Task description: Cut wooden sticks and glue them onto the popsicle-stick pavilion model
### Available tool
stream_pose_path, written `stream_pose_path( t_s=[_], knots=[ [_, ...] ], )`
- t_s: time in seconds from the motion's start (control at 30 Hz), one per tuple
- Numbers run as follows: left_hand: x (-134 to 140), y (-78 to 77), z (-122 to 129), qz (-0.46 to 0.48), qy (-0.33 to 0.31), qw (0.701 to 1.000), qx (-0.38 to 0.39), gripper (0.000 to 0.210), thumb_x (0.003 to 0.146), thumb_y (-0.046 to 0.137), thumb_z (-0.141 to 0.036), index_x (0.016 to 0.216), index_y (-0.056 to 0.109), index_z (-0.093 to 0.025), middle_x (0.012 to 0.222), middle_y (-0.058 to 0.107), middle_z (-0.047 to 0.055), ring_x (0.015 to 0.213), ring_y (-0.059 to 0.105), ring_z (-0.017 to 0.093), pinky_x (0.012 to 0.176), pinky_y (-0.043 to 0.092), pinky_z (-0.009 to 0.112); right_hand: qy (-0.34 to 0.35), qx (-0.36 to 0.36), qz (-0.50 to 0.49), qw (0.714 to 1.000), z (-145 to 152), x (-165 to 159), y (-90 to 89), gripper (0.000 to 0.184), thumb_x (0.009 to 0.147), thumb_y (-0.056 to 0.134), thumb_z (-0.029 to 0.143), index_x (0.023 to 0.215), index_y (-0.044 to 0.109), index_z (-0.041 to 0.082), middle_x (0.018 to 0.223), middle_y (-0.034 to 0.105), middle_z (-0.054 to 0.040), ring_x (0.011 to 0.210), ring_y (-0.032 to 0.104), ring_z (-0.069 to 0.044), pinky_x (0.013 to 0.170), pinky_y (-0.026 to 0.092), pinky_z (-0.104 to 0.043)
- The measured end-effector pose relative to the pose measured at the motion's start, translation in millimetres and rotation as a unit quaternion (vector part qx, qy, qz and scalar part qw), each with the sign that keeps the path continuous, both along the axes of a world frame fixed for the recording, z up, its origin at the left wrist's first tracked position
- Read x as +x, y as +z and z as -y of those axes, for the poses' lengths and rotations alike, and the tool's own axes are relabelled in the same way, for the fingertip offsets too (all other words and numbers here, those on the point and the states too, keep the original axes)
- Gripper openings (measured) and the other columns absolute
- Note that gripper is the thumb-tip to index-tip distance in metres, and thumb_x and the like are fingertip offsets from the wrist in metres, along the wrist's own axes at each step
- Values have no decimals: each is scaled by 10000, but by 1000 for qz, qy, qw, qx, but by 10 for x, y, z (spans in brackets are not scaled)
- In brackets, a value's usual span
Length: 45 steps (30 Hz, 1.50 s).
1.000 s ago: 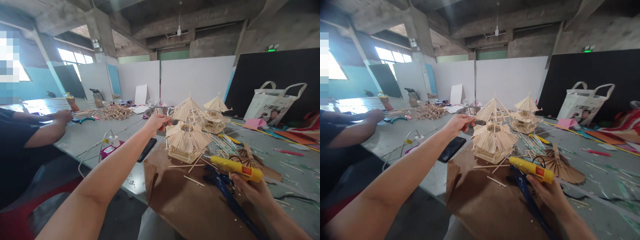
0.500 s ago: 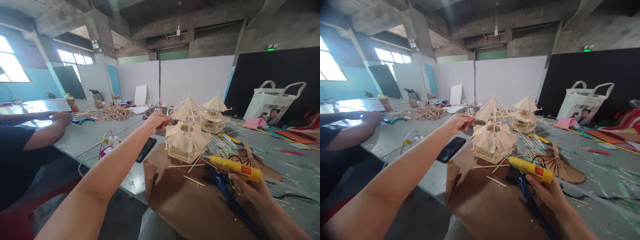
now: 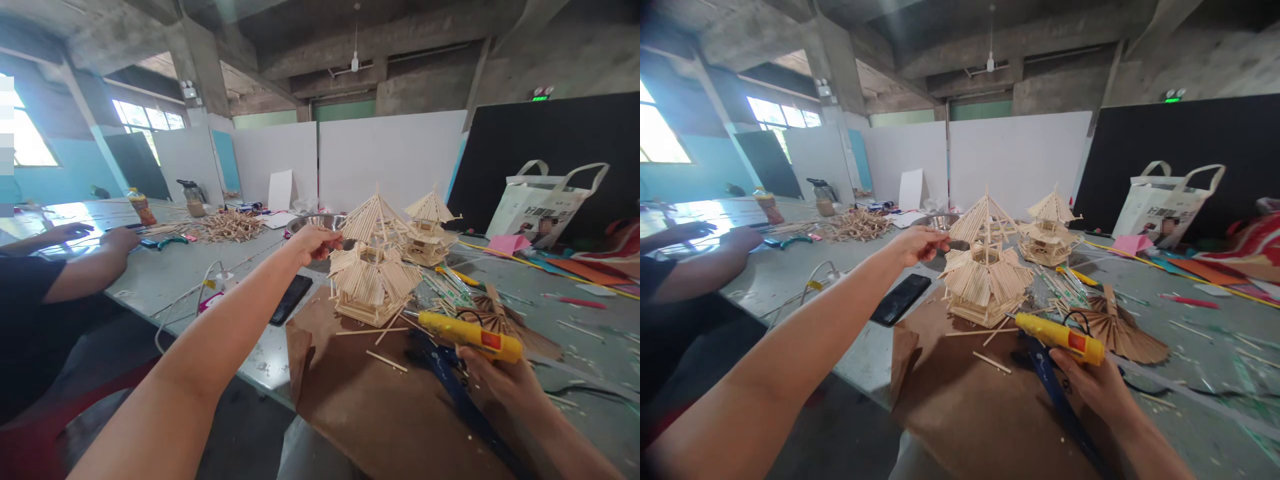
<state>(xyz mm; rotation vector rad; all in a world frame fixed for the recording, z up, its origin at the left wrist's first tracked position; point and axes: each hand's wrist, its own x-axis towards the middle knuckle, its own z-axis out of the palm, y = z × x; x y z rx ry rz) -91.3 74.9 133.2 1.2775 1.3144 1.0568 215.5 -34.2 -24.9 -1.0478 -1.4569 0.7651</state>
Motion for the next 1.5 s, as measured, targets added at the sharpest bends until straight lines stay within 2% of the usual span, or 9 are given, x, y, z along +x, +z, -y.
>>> stream_pose_path(
  t_s=[0.27, 0.5, 0.67, 0.8, 0.9, 1.27, 1.5],
  knots=[
    [26, 5, -9, 26, 7, 999, -20, 140, 657, 616, -249, 638, 603, -111, 475, 576, 17, 316, 351, 17, 322, 223, 176, -8, 7, -16, 1000, -11, -19, 24, 211, 532, 669, 371, 624, 615, 189, 475, 580, -7, 494, 584, -178, 459, 506, -246],
    [46, -7, 6, 43, 15, 999, -19, 152, 655, 616, -253, 622, 588, -107, 462, 572, 11, 300, 357, 14, 312, 206, 166, -7, 4, 5, 1000, -22, 24, -23, 222, 560, 651, 368, 680, 630, 182, 551, 621, -29, 550, 601, -192, 479, 514, -251],
    [55, 4, 16, 46, 18, 998, -28, 156, 663, 604, -249, 614, 595, -101, 464, 577, 13, 295, 355, 15, 312, 205, 173, -11, 1, 11, 1000, -12, 10, 20, 230, 553, 652, 381, 666, 633, 182, 608, 653, -43, 541, 610, -200, 497, 524, -274],
    [54, 3, 12, 48, 10, 998, -27, 152, 670, 590, -245, 621, 598, -102, 471, 580, 13, 294, 352, 23, 313, 199, 183, -27, 6, 14, 1000, -13, -2, 38, 251, 545, 658, 391, 681, 642, 181, 631, 660, -50, 573, 617, -206, 543, 530, -295],
    [56, -1, 8, 50, 12, 998, -30, 146, 672, 586, -245, 622, 600, -108, 480, 585, 16, 303, 356, 26, 323, 198, 185, -15, 6, 17, 1000, -11, 2, 47, 256, 552, 654, 394, 699, 650, 185, 646, 662, -51, 593, 619, -203, 571, 529, -292],
    [80, 34, 40, 56, 27, 996, -59, 134, 671, 585, -238, 644, 614, -110, 461, 578, 16, 320, 352, 28, 347, 202, 194, -5, -1, 22, 1000, -11, 3, 60, 270, 557, 645, 407, 716, 651, 188, 661, 667, -41, 607, 621, -205, 567, 531, -280],
    [49, 24, 2, 54, 20, 996, -64, 136, 662, 594, -254, 670, 626, -122, 495, 594, 24, 329, 376, 35, 344, 226, 193, -11, 4, 21, 1000, 19, -25, 129, 225, 554, 647, 391, 665, 636, 195, 629, 661, -37, 601, 624, -209, 573, 534, -289]
  ],
)
